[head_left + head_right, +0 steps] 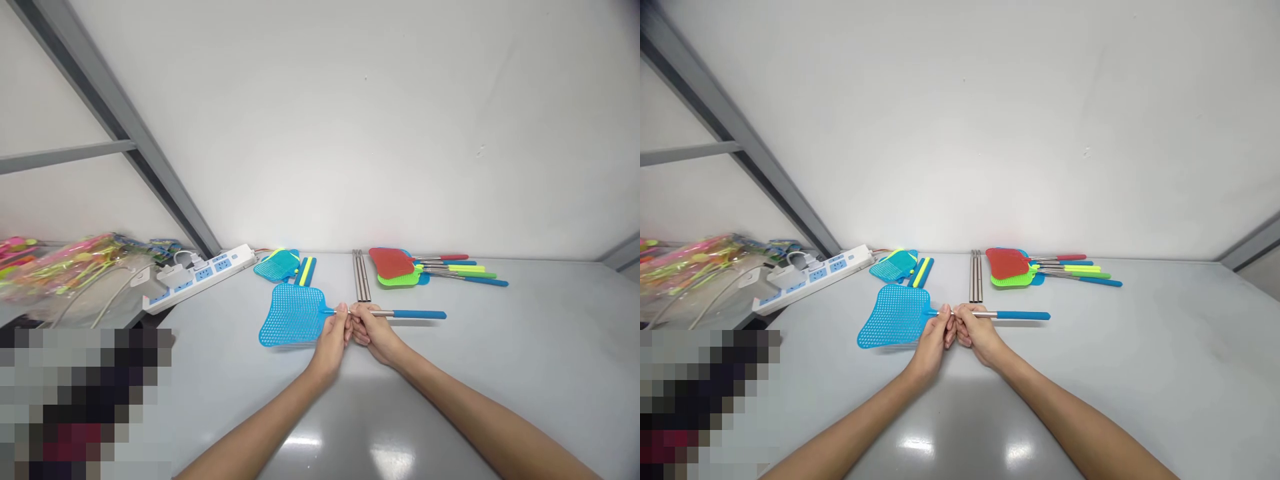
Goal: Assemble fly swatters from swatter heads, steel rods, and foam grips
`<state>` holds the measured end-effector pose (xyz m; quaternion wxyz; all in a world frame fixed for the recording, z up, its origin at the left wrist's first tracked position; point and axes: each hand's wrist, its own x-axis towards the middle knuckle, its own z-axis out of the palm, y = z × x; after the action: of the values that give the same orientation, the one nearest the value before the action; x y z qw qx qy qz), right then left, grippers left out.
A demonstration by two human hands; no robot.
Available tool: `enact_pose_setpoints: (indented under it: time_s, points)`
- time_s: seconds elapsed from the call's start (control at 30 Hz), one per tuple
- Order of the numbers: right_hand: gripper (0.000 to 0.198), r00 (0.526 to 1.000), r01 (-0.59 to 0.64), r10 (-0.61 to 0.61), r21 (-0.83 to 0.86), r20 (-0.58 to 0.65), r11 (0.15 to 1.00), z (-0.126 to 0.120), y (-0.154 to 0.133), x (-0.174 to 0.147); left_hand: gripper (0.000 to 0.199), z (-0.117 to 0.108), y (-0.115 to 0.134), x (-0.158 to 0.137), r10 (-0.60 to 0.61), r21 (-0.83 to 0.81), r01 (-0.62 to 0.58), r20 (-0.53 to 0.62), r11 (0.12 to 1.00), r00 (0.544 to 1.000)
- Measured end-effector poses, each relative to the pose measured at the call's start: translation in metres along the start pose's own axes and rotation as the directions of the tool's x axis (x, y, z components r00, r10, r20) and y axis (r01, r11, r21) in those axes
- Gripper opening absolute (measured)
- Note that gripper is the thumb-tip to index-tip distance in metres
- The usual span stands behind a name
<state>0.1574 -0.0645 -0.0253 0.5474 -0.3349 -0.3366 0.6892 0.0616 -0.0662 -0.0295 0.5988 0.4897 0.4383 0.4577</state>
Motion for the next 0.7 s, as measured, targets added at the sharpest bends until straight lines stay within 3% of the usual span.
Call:
enact_pose_setpoints:
  time_s: [0.27,0.7]
  points:
    - [0.024,0.998,-0.006,0.008,0.031,-0.056,1.000,0.0039,0.0001,-0.0013,0.050,0.0038,0.0035,0.0000,-0.024,-0.009,0.024,-0.018,1.000,1.000]
    - [0.024,1.000,0.006,-0.006,0.006,-0.029,1.000,0.0044,0.0004,-0.0018,0.050,0.0044,0.0056,0.0000,-0.023,-0.029,0.021,-0.043,0.999,0.999]
